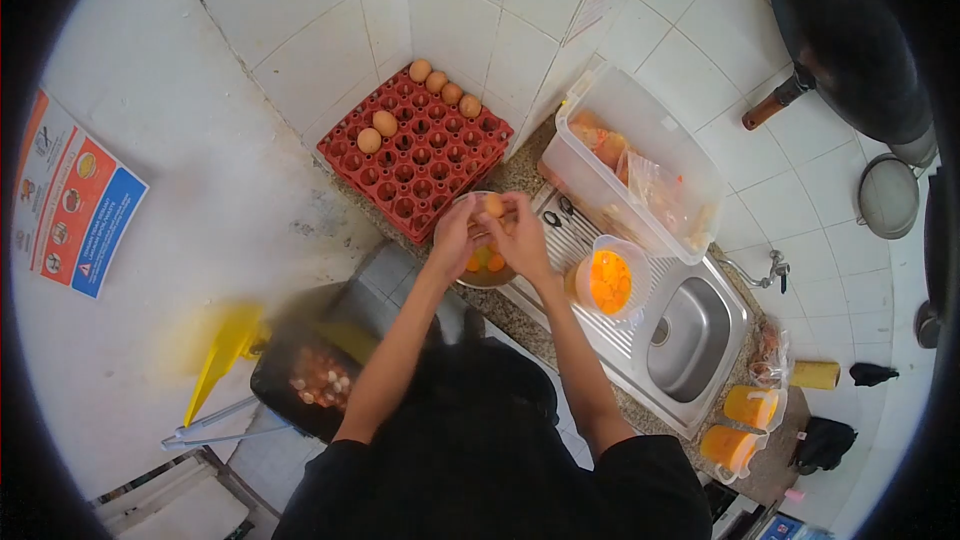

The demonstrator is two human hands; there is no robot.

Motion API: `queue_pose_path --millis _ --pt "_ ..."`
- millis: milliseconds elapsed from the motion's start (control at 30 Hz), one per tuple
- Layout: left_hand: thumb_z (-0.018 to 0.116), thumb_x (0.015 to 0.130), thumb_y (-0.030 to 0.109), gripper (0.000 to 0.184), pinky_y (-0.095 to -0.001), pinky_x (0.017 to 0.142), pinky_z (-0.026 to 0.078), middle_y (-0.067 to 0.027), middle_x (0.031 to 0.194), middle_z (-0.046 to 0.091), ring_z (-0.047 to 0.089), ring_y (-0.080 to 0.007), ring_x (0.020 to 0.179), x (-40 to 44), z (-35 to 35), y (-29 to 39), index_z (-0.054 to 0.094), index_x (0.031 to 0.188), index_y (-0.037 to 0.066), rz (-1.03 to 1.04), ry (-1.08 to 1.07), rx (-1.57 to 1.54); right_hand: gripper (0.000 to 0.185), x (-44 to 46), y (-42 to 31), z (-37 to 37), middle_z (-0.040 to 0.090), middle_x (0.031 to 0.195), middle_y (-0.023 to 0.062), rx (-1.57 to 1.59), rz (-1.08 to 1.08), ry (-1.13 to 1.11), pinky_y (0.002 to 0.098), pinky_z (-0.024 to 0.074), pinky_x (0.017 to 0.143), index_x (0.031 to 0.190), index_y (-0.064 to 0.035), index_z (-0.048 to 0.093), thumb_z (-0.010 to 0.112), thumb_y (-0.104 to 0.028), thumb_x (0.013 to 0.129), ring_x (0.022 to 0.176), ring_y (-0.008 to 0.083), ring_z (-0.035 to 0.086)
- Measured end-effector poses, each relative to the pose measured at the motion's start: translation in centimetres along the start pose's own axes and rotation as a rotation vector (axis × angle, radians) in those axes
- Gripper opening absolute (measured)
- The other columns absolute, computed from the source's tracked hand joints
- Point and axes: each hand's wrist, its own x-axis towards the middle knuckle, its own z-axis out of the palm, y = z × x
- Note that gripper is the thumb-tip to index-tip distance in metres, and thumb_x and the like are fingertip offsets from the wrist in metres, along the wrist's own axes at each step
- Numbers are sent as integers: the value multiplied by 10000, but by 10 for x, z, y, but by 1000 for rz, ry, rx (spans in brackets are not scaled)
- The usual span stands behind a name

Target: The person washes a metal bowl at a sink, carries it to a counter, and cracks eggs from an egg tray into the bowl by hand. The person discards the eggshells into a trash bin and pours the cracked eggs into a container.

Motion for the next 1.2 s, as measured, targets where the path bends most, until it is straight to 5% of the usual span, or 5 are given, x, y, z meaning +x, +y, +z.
queue_pose_path --millis 367,633,867,900,1200 --pt "625 980 250 205 -321 704 509 -115 908 610 582 -204 809 -58 -72 122 592 972 47 195 -152 -685 316 85 -58 -9 598 972 38 878 515 -136 295 433 671 1210 -124 486 541 -356 1003 801 137 556" --pt "678 932 344 449 -415 851 510 -114 1152 647 623 -250 1011 -266 -449 43 594 1219 10 706 1149 503 245 25 6 -17 544 929 -3 689 704 -103 280 408 720 1161 -115 496 572 -193 941 827 98 517" --pt "595 970 311 359 -343 924 521 -98 1104 710 671 -263 1011 -229 -386 14 678 1198 47 744 1091 2057 310 46 1 18 529 780 -43 668 665 -123 258 367 582 1149 -90 546 701 -242 928 684 64 470" --pt "648 957 240 364 -373 918 502 -164 1115 701 663 -248 1031 -186 -283 55 651 1197 -34 530 1102 1091 301 50 -2 26 529 773 -47 672 637 -153 253 371 582 1143 -89 557 701 -243 928 677 66 474" --pt "777 801 264 518 -476 915 447 -139 1133 669 557 -356 1024 43 -89 171 620 1267 101 1115 576 1675 205 12 -13 50 588 844 -27 491 490 -321 231 404 588 1124 -88 626 653 -210 961 697 61 515"
